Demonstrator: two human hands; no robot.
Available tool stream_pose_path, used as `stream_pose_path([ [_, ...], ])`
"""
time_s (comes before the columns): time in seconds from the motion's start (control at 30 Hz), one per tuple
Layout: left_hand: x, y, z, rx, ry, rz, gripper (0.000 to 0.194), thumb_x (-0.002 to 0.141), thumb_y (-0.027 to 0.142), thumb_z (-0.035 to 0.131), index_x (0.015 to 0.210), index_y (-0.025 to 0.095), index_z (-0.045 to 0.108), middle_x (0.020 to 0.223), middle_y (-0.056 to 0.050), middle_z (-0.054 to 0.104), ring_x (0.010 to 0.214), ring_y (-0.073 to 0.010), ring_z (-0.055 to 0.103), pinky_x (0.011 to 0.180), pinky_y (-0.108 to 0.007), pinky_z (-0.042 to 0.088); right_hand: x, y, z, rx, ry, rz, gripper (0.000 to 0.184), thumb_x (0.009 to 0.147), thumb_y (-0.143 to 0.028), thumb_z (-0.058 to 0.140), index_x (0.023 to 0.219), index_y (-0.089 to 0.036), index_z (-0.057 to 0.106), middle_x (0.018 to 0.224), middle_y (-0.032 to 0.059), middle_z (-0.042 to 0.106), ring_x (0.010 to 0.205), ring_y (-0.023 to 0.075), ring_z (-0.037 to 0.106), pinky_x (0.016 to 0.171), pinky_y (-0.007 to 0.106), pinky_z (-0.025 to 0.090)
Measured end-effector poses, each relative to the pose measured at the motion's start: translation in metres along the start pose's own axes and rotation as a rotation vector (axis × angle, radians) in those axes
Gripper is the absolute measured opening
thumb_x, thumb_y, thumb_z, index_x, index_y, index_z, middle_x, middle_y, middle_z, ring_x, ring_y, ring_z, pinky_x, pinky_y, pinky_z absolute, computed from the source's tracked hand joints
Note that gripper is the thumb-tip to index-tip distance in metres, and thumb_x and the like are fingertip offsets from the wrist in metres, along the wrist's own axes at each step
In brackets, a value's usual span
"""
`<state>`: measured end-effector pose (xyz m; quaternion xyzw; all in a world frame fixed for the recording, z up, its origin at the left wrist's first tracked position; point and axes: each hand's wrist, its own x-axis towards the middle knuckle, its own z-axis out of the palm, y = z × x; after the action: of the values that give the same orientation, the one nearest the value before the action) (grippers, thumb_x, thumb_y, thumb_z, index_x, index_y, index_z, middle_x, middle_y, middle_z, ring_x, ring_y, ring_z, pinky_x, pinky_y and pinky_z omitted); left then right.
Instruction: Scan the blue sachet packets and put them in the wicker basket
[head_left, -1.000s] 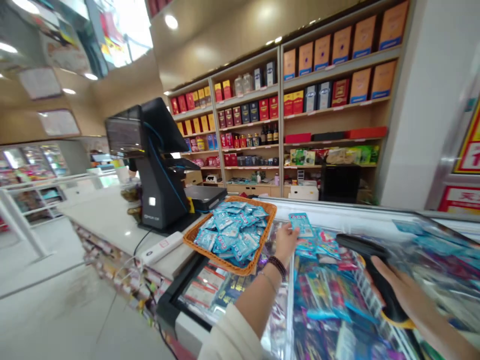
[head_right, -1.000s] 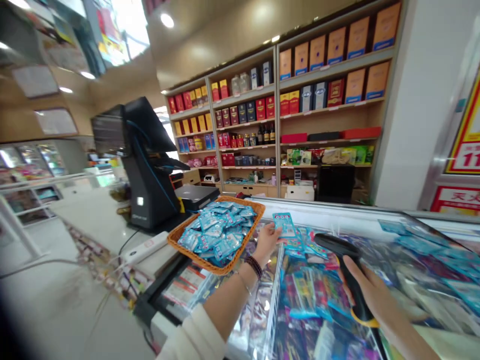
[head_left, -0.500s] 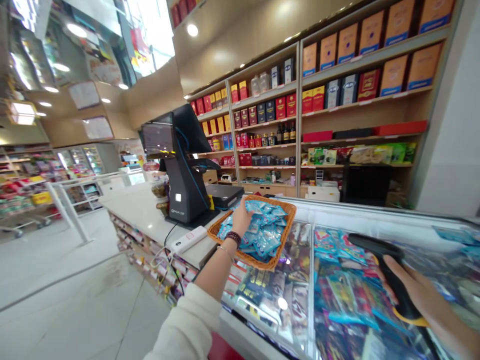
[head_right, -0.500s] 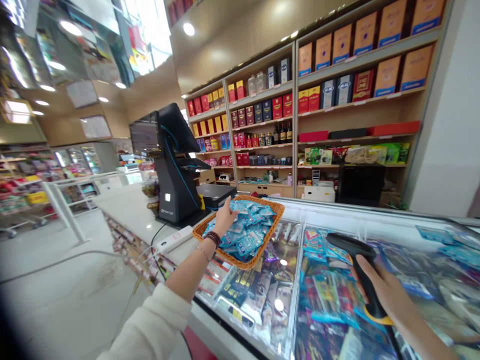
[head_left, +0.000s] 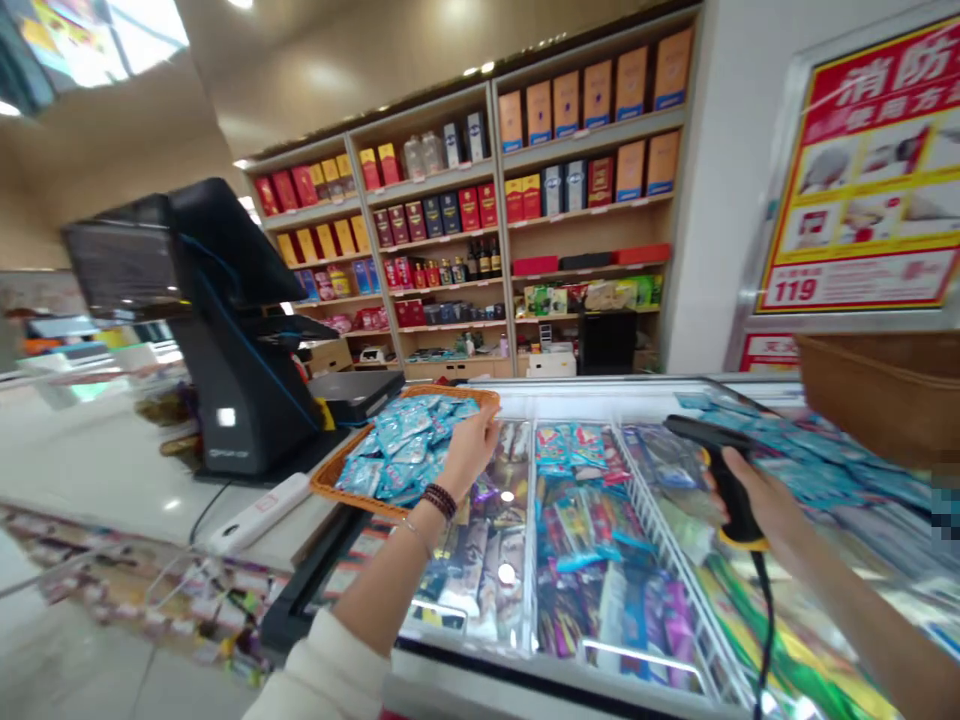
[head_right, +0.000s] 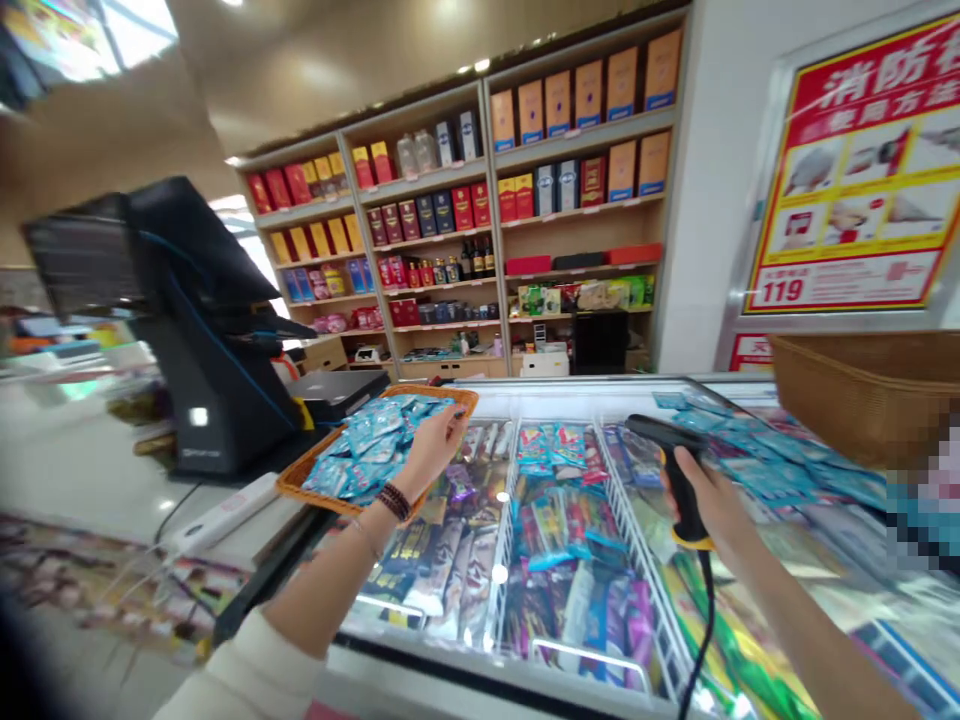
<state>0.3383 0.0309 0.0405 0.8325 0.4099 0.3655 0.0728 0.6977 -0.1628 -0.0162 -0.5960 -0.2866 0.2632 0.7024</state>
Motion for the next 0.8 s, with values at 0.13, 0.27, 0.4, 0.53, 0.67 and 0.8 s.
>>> stream_pose_path([
  [0.13,0.010,0.067,0.077,-0.173,-0.133,0.241,0.029,0.106,0.022,0.055,0.130,0.021,0.072,0.115,-0.010,0.080,0.102,-0.0235,0.077,0.097,-0.037,0.060,-0.006,-0.015,-0.042,0.056,0.050,0.052,0.060,0.059,-0.073,0.089,0.079,-0.024,0.062,0.064,0.0024,0.063,0.045,0.0144,0.050,0.037,0.027,0.038],
  [0.27,0.020,0.144,0.158,-0.227,-0.262,0.471,0.037,0.105,0.028,0.062,0.141,0.022,0.069,0.142,-0.014,0.072,0.135,-0.0289,0.067,0.120,-0.047,0.052,-0.007,-0.024,-0.082,0.087,0.162,0.030,0.058,0.061,-0.072,0.090,0.076,-0.024,0.061,0.064,0.0028,0.062,0.044,0.0143,0.050,0.038,0.028,0.037],
  [0.4,0.029,0.223,0.236,-0.194,-0.407,0.557,0.061,0.102,0.041,0.070,0.157,0.020,0.059,0.170,-0.021,0.049,0.160,-0.0370,0.044,0.132,-0.057,0.038,-0.008,-0.025,-0.115,0.177,0.245,0.014,0.066,0.051,-0.075,0.095,0.079,-0.023,0.067,0.064,0.0016,0.061,0.044,0.0138,0.049,0.036,0.028,0.038],
  [0.53,0.044,0.298,0.298,-0.151,-0.468,0.552,0.072,0.100,0.057,0.067,0.166,0.034,0.049,0.182,-0.011,0.030,0.168,-0.0464,0.024,0.131,-0.076,0.024,-0.012,-0.024,-0.129,0.288,0.360,0.014,0.077,0.038,-0.080,0.098,0.081,-0.023,0.071,0.064,0.0000,0.060,0.046,0.0119,0.047,0.036,0.024,0.039],
  [0.67,0.068,0.357,0.336,-0.128,-0.486,0.585,0.073,0.099,0.056,0.065,0.167,0.038,0.048,0.185,-0.006,0.024,0.170,-0.0471,0.012,0.132,-0.080,0.011,-0.014,-0.022,-0.127,0.303,0.405,0.022,0.075,0.040,-0.080,0.098,0.081,-0.024,0.069,0.066,-0.0009,0.061,0.045,0.0116,0.047,0.035,0.022,0.040],
  [0.8,0.085,0.384,0.362,-0.091,-0.623,0.575,0.076,0.092,0.056,0.070,0.163,0.034,0.055,0.182,-0.008,0.033,0.169,-0.0492,0.012,0.132,-0.080,0.004,-0.014,-0.018,-0.130,0.263,0.411,0.050,0.073,0.049,-0.082,0.094,0.083,-0.023,0.068,0.065,-0.0014,0.060,0.044,0.0114,0.046,0.033,0.022,0.040],
])
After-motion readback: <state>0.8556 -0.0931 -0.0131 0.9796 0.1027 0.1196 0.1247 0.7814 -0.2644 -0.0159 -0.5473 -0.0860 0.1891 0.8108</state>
